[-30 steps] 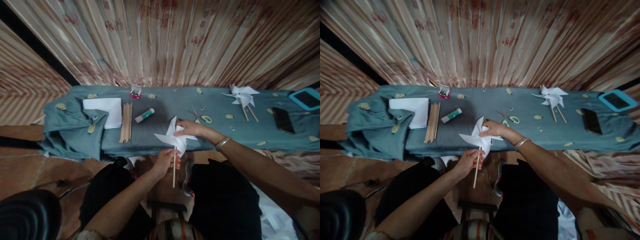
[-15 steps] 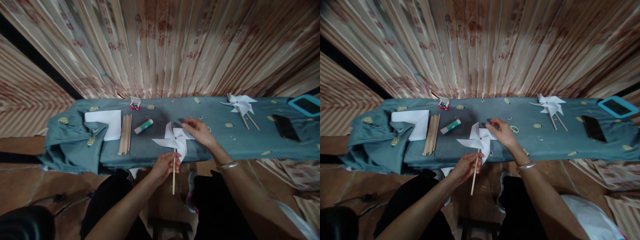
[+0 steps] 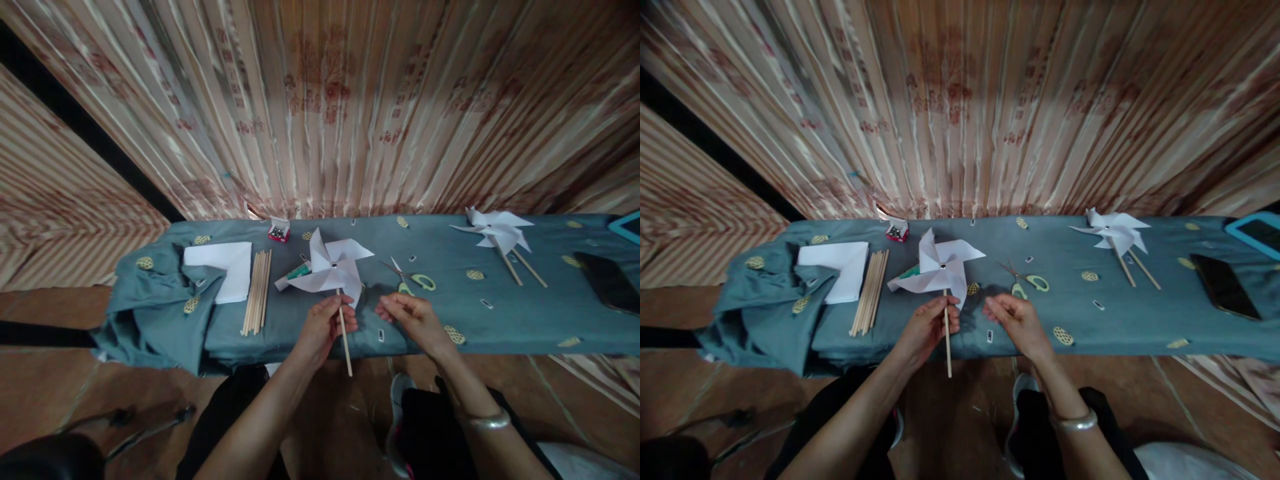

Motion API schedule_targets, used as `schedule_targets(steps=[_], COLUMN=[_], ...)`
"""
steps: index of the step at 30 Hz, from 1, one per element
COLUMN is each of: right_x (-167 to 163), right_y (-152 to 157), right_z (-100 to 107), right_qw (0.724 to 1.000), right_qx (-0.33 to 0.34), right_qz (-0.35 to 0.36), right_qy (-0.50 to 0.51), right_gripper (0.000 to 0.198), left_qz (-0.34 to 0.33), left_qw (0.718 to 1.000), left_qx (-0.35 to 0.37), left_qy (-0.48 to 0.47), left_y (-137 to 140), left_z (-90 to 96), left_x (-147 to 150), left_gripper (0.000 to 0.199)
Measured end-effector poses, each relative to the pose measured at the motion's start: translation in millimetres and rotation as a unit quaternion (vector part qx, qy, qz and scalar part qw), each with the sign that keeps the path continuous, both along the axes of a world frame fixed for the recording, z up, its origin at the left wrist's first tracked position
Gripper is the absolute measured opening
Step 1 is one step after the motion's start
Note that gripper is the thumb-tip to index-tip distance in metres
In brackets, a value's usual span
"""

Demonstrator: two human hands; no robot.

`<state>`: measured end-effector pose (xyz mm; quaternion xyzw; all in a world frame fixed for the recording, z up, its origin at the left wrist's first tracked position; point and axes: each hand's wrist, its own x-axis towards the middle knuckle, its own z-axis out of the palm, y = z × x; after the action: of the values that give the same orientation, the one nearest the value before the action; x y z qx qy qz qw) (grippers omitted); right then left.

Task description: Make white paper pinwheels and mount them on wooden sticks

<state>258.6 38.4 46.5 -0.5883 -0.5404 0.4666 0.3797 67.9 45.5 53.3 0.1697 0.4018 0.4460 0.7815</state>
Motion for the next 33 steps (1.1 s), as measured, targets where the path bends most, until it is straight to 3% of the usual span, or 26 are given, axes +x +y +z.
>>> schedule_targets(steps=[3,7,19,33], right_x=[-10,-31,-44,-46], right_y=[-6,-17,-18,-19], right_z=[4,6,8,5], right_qw=[0.979,0.95,0.946,0.944], right_qx=[-0.126,-0.194,-0.199,-0.192], right_qz=[0.151,0.233,0.233,0.248], right_qy=[0.049,0.075,0.107,0.103], right_gripper=[0.054,0.049,0.033,0.037], left_qz=[0.022,0.046,0.046,0.034], left_qw=[1.0,0.999,0.998,0.998], left_qx=[0.008,0.02,0.041,0.041], left_qy=[-0.008,-0.011,0.034,0.029], left_y=[4,7,8,2], left_z=[0.1,-2.4,-6.9,-4.6], left_x=[-1,-1,4,1], left_gripper=[0.018,0.025,0.031,0.035])
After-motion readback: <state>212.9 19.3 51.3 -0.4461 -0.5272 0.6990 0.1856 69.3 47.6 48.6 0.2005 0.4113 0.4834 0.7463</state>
